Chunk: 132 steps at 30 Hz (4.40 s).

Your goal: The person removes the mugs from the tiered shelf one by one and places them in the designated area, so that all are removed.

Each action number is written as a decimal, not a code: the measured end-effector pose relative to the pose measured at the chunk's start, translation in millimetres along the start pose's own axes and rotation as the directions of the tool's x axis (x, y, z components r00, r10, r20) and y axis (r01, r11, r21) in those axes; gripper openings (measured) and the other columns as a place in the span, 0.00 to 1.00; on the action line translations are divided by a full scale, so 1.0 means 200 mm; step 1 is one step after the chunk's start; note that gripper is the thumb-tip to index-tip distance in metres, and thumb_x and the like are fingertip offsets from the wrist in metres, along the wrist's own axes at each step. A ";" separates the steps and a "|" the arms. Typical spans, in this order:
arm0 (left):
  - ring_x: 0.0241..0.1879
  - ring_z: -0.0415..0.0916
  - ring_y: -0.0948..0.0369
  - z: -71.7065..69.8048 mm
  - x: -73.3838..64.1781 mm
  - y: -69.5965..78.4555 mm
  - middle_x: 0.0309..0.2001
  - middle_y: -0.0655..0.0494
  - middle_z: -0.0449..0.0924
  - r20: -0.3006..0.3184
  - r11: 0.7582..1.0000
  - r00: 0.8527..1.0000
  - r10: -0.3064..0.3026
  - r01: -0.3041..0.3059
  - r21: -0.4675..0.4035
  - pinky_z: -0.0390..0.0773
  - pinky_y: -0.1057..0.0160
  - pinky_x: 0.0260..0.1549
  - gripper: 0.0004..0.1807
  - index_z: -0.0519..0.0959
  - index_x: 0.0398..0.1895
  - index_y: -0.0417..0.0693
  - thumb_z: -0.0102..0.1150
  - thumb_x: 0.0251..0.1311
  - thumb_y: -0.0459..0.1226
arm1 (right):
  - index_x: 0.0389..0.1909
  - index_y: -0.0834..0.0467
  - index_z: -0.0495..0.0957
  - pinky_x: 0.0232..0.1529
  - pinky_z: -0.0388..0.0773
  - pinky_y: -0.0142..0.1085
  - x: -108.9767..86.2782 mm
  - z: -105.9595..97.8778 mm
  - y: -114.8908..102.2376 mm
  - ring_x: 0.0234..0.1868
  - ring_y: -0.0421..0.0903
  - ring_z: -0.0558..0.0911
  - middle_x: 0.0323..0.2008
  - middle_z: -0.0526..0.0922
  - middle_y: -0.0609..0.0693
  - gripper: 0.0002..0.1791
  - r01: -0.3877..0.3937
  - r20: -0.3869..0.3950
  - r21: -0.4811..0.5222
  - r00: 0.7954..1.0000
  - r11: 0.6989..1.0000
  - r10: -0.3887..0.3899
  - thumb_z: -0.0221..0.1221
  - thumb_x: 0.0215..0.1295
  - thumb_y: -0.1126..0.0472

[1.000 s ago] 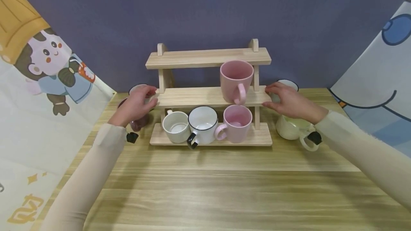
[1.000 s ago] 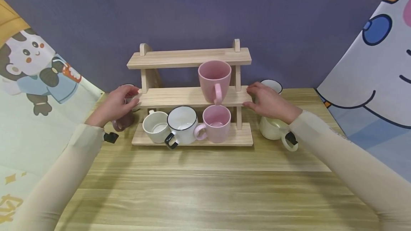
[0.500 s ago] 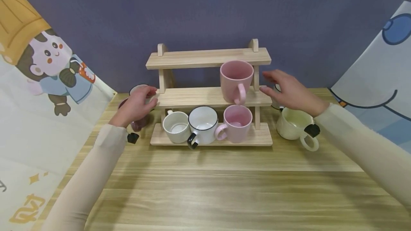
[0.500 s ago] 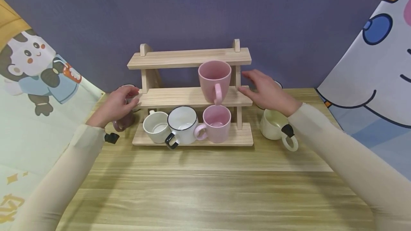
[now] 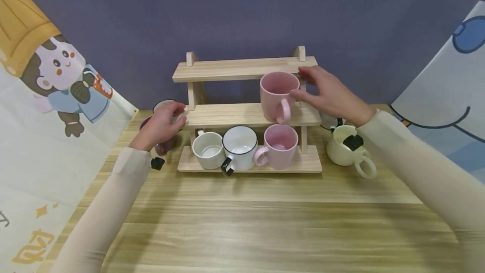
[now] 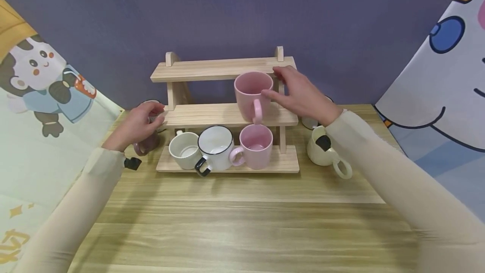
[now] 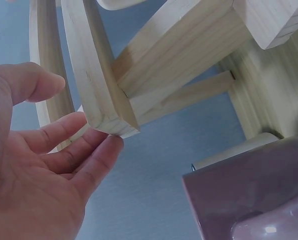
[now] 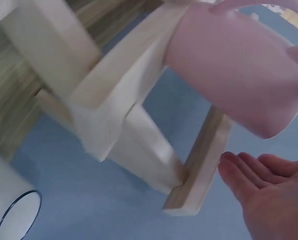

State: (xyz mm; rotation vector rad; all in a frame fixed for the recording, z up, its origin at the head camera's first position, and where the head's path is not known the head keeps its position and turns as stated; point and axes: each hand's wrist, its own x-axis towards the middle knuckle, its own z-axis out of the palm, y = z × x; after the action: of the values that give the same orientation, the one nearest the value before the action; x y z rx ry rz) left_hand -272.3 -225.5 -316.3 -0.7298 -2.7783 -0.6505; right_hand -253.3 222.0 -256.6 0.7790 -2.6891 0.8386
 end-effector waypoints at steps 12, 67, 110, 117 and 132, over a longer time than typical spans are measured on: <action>0.46 0.73 0.42 0.01 0.00 -0.01 0.46 0.33 0.75 -0.009 1.000 1.000 0.018 -0.018 0.004 0.70 0.46 0.49 0.19 0.71 0.51 0.26 0.53 0.62 0.33 | 0.61 0.66 0.65 0.51 0.69 0.48 0.11 0.01 -0.12 0.51 0.53 0.73 0.52 0.72 0.59 0.47 -0.061 0.007 -0.040 0.998 0.997 0.061 0.61 0.52 0.33; 0.48 0.73 0.42 0.00 0.01 0.00 0.47 0.33 0.74 0.013 1.000 1.000 -0.018 0.018 -0.007 0.70 0.47 0.50 0.19 0.71 0.52 0.27 0.52 0.63 0.34 | 0.57 0.61 0.73 0.43 0.68 0.45 0.10 -0.07 -0.15 0.44 0.52 0.72 0.45 0.75 0.53 0.43 -0.085 -0.050 -0.115 0.996 0.990 0.080 0.66 0.45 0.35; 0.48 0.73 0.41 0.01 -0.01 0.00 0.48 0.34 0.73 0.003 0.999 0.999 -0.033 0.033 -0.017 0.70 0.46 0.50 0.19 0.71 0.53 0.28 0.52 0.62 0.34 | 0.60 0.65 0.70 0.33 0.62 0.33 -0.34 -0.41 0.07 0.43 0.56 0.72 0.47 0.73 0.59 0.41 -0.245 -0.136 -0.212 0.966 0.946 0.220 0.69 0.48 0.45; 0.48 0.74 0.41 0.02 0.00 -0.01 0.48 0.34 0.74 -0.008 1.000 1.000 -0.027 0.027 -0.015 0.71 0.46 0.50 0.19 0.71 0.51 0.27 0.52 0.62 0.34 | 0.59 0.66 0.70 0.31 0.63 0.34 -0.40 -0.42 0.13 0.43 0.57 0.71 0.48 0.72 0.61 0.42 -0.264 -0.127 -0.235 0.963 0.936 0.240 0.70 0.48 0.45; 0.47 0.74 0.42 0.01 0.00 0.00 0.47 0.34 0.74 -0.010 1.000 0.999 -0.031 0.031 -0.001 0.71 0.46 0.49 0.19 0.72 0.51 0.28 0.52 0.61 0.34 | 0.50 0.63 0.76 0.28 0.68 0.35 -0.59 -0.29 0.08 0.35 0.49 0.76 0.40 0.77 0.52 0.40 -0.091 -0.148 -0.333 0.988 0.939 0.043 0.76 0.34 0.49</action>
State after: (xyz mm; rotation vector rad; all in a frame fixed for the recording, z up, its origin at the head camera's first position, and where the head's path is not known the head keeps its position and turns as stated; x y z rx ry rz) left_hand -272.6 -224.7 -318.5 -0.6823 -2.7854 -0.6597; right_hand -159.5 316.5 -257.7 0.5306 -2.6421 0.4041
